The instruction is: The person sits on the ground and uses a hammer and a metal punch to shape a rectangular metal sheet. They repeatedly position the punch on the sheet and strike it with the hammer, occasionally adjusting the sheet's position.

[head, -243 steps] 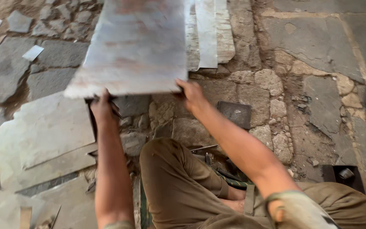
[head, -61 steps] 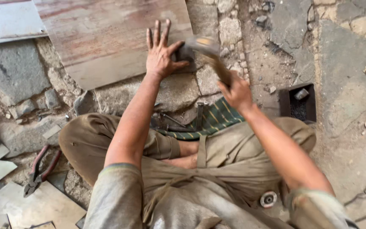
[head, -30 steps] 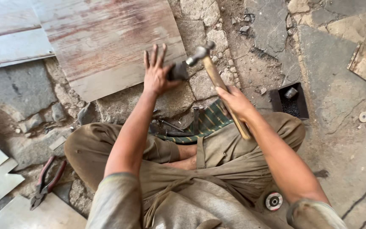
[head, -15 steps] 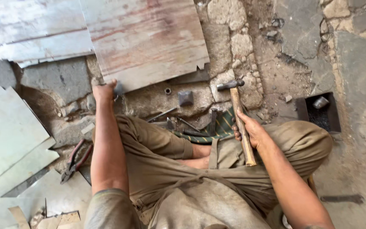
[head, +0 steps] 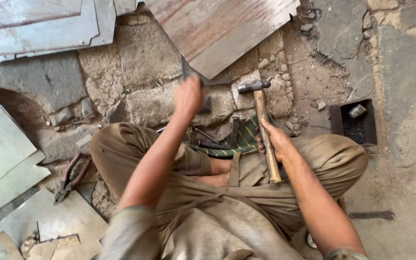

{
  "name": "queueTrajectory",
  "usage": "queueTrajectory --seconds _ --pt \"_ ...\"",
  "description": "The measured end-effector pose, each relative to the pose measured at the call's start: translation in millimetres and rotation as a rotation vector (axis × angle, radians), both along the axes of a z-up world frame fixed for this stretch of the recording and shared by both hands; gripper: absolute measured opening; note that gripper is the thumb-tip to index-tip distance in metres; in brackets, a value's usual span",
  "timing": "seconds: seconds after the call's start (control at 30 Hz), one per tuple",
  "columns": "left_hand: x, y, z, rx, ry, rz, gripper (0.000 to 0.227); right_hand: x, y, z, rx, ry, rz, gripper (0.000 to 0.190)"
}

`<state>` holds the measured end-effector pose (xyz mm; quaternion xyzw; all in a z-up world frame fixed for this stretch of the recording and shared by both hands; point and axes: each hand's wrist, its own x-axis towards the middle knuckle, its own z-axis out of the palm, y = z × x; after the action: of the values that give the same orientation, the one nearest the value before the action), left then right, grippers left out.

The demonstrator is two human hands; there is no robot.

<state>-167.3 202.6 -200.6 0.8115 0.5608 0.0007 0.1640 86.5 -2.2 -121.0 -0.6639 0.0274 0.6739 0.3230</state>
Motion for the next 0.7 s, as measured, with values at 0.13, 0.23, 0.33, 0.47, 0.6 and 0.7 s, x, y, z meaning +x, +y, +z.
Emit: queueTrajectory --seconds 0.13,0.23,0.33,0.47,0.6,0.7 --pt "-27 -52 7 0.377 0.21 -0.469 0.07 0 -1 -7 0.005 0.016 -0.009 0.043" --pt "-28 -47 19 0.094 0.102 -0.282 0.087 5 5 -9 0.062 0.056 0.003 0.043" --pt "-35 -41 33 -0.062 0.004 -0.275 0.083 -2 2 -3 0.075 -0.026 0.057 0.044" --pt "-32 -26 51 0.089 -0.151 -0.157 0.085 -2 7 30 0.256 -0.355 0.342 0.046" --pt "-25 31 48 0.083 -0.205 0.085 0.089 1 19 66 0.633 -0.58 0.514 0.046" --pt "-28 72 35 0.075 -0.176 0.041 0.089 -8 54 66 1.007 -0.738 0.456 0.046"
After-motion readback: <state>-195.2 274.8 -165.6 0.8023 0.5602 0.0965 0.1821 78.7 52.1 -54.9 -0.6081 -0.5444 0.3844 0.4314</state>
